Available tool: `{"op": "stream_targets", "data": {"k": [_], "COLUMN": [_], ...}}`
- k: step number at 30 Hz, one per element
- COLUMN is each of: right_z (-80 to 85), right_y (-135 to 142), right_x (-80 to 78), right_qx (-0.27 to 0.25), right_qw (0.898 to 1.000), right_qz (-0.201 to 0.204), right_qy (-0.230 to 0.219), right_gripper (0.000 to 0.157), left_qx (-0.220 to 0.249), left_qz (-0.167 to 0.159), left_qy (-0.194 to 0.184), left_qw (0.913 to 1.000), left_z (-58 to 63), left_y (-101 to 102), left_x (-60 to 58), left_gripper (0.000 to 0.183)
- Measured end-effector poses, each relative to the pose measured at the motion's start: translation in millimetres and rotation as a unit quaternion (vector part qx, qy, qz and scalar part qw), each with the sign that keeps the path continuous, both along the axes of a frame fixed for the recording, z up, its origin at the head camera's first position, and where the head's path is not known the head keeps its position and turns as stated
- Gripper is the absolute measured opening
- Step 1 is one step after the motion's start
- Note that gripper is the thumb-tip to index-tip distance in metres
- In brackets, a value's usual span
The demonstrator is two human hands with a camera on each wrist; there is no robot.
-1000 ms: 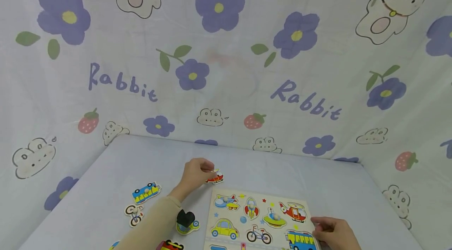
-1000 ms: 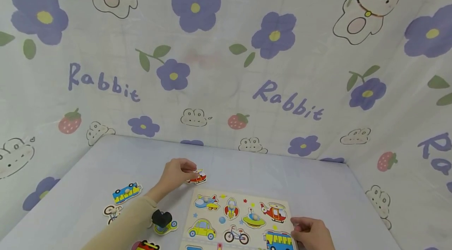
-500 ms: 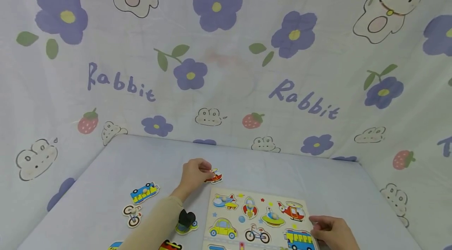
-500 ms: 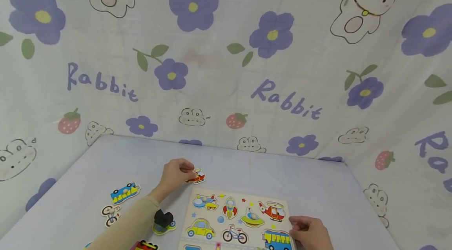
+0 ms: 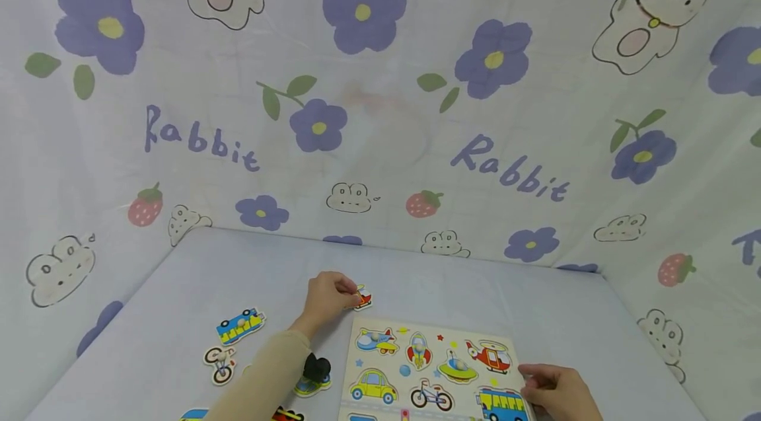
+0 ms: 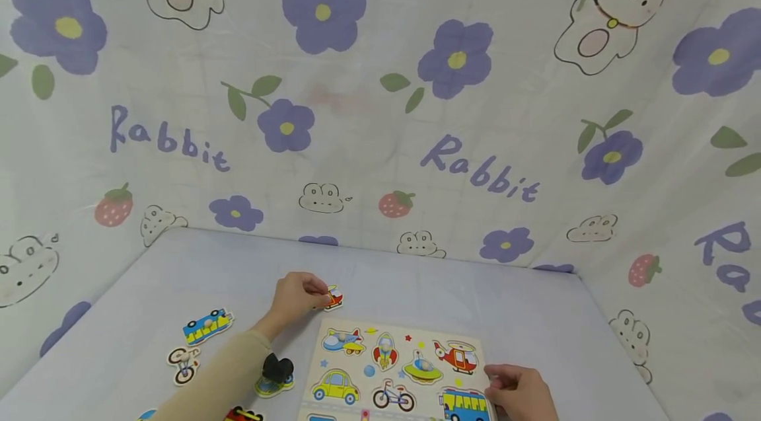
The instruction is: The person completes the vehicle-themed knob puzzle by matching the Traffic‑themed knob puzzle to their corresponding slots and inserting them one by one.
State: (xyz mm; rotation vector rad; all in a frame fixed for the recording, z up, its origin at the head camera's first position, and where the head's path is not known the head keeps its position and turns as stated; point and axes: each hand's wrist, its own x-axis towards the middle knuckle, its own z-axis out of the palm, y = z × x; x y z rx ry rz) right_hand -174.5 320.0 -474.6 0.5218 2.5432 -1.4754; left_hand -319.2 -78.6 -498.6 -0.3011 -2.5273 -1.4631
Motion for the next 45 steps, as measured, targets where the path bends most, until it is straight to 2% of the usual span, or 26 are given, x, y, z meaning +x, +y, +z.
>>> {"op": "stream_targets", "data": {"k": [7, 15, 21, 27, 32, 37, 45], "right_z": [-0.3, -0.2, -1.6, -2.5, -4.1, -3.6, -1.5], "right_y": [-1, 0, 0, 1, 2, -1, -1], "right_x": [-0.9, -1.9, -3.7, -4.5, -4.2, -3.0, -2.5], "right_qx": [-0.007, -0.004, -0.009, -0.002, 0.0, -0.004, -0.007], "right_qw": [1.0, 1.0, 1.0, 1.0, 1.0, 1.0, 1.0], "right_qz": [0.0, 0.001, -0.001, 0.001, 0.002, -0.001, -0.006], "right_qy": [-0.008, -0.013, -0.015, -0.019, -0.017, -0.019, -0.019], "right_gripper": [0.041, 0.042, 0.042, 0.042, 0.042, 0.042, 0.042], "left_qx": [-0.017, -0.006, -0.003, 0.004, 0.002, 0.005, 0.004], "left_qz": [0.014, 0.013, 0.024, 0.026, 0.021, 0.016, 0.025], "left_qy": [-0.021, -0.047, -0.048, -0.053, -0.044, -0.052, -0.075], "left_qw": [0.9995, 0.9988, 0.9986, 0.9982, 0.9988, 0.9985, 0.9968], "left_z": [2.1, 9.0, 10.5, 7.6, 3.8, 5.8, 5.4], "left_y": [1, 2, 3, 3, 2, -1, 2], "left_x": [1.3, 3.4, 6.1, 4.1, 0.6, 2.1, 1.4], "left_gripper": [0.016, 0.016, 0.016, 0.016, 0.016, 0.016, 0.016]}}
